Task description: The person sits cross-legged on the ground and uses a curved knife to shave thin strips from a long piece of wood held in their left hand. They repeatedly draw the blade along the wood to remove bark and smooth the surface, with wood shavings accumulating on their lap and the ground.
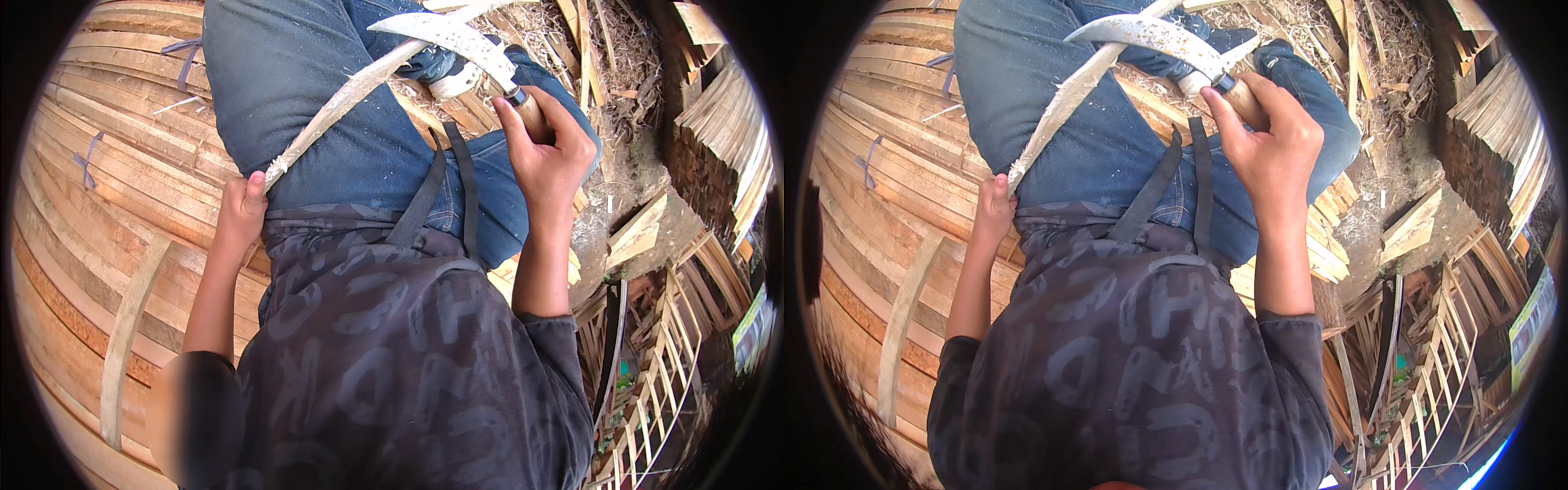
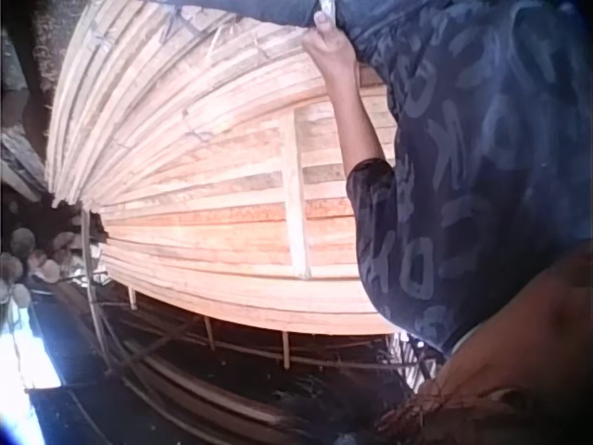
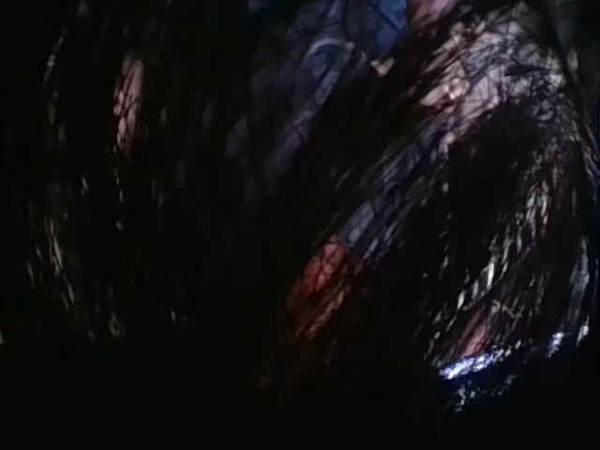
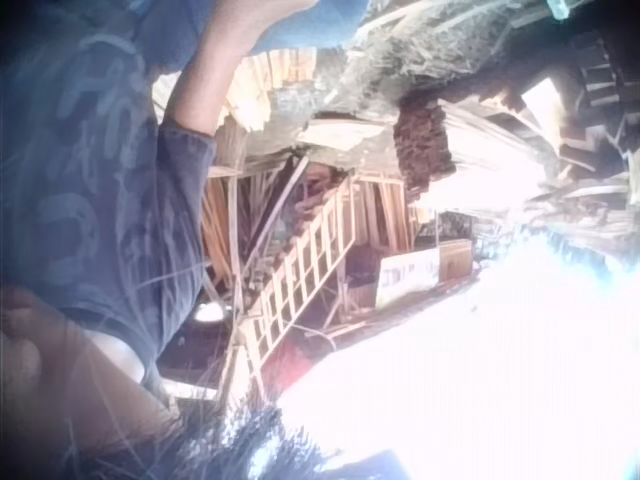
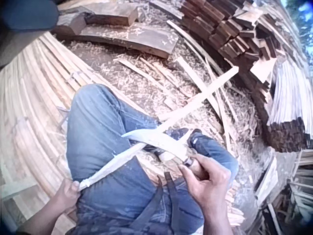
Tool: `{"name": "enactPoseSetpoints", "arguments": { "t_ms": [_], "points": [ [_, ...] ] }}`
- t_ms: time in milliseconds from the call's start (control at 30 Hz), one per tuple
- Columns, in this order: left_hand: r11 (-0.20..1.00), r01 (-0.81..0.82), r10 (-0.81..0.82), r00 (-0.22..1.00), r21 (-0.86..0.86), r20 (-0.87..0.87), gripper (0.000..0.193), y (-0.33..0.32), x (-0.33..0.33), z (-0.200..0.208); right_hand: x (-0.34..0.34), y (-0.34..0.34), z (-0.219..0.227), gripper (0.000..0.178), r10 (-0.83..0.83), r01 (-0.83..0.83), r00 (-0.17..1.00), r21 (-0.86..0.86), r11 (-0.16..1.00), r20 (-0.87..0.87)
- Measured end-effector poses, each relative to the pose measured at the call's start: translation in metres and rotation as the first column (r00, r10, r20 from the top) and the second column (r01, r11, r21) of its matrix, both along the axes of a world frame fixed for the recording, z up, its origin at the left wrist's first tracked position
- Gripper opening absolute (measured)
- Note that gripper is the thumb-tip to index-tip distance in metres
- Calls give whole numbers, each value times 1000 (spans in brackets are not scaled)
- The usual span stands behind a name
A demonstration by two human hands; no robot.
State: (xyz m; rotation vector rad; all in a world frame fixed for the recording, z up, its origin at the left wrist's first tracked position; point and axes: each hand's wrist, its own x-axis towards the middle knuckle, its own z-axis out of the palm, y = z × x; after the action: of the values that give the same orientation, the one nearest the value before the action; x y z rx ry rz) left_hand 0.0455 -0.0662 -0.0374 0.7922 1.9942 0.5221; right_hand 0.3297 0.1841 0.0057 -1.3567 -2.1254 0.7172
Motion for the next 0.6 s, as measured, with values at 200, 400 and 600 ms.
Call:
{"name": "enactPoseSetpoints", "arguments": {
  "t_ms": [200, 400, 600],
  "points": [
    [999, 16, -14, 999, 31, -53, 83, -7, 1, -6, -8, -17, 4, 30, 166, -166, 986, -29, 986, 5],
    [998, -16, 18, 999, 53, -34, 83, -6, 4, -5, -15, -32, -2, 31, 173, -172, 985, 16, 985, -23],
    [1000, 5, -5, 999, -8, -34, 83, -1, 0, -3, -2, -12, -5, 31, -3, 3, 1000, 7, 1000, 6]
  ]
}}
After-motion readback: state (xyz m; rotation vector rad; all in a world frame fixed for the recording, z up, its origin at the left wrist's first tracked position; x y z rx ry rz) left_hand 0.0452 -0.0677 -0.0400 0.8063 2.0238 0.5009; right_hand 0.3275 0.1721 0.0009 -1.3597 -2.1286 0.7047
